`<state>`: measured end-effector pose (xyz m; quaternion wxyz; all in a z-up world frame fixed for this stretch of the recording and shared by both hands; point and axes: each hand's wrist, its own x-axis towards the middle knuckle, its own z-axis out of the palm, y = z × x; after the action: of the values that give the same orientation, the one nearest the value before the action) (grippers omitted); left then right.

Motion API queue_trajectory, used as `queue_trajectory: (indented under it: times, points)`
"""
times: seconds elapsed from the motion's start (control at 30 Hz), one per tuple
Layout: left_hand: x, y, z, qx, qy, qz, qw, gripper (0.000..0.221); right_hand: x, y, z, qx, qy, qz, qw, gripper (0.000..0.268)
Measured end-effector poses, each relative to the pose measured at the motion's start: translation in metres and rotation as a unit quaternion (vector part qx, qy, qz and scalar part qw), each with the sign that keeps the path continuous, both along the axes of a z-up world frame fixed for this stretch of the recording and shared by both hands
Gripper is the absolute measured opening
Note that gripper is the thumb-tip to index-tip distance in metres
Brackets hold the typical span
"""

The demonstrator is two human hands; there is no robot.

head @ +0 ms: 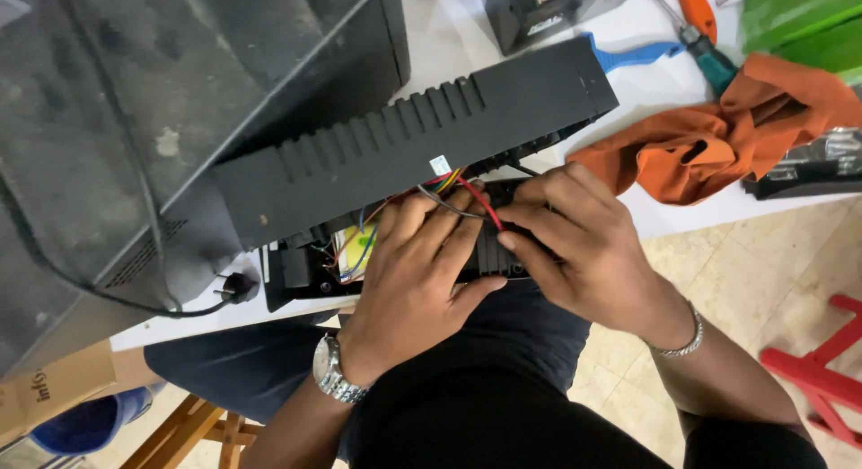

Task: The person disassembles the outer casing of a small uninterruptible power supply (UPS) unit by hand, opening the plastic shell to reveal the internal battery and wiring.

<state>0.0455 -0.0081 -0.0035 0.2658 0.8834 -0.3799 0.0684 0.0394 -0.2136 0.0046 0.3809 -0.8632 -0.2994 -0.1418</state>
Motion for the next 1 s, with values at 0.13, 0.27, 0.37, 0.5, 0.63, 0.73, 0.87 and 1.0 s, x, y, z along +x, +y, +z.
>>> queue_trajectory:
  times: [0.13,0.27,0.37,0.5,0.63,0.73,0.87,1.0]
  points:
    - [0.001,0.000,-0.008,0.021,0.007,-0.004,1.000,0.058,-0.007,-0.024,-0.011,0.042,0.027,-0.021,0.999,0.010]
    - [0.000,-0.003,-0.009,0.023,0.008,0.007,1.000,0.062,-0.022,-0.036,-0.021,0.086,0.014,-0.085,0.993,0.010]
    - [-0.003,-0.007,-0.009,0.012,0.011,0.017,1.000,0.060,-0.034,-0.038,-0.033,0.113,0.004,-0.109,0.988,0.009]
    - [-0.009,-0.012,-0.010,0.001,0.009,0.038,0.999,0.058,-0.045,-0.036,-0.040,0.114,-0.018,-0.142,0.983,0.008]
    - [-0.014,-0.010,-0.018,0.037,-0.011,0.054,0.998,0.070,-0.054,-0.030,-0.049,0.136,-0.021,-0.151,0.979,0.009]
    - [-0.015,-0.007,-0.013,0.062,-0.009,0.042,0.997,0.075,-0.059,-0.027,-0.053,0.143,-0.030,-0.160,0.976,0.006]
    - [-0.008,-0.004,0.000,0.107,0.019,-0.020,0.994,0.066,-0.064,-0.033,-0.059,0.127,-0.064,-0.180,0.973,0.010]
    - [0.002,-0.006,0.006,0.011,0.036,-0.062,0.997,0.053,-0.067,-0.041,-0.068,0.148,-0.021,-0.173,0.974,0.027]
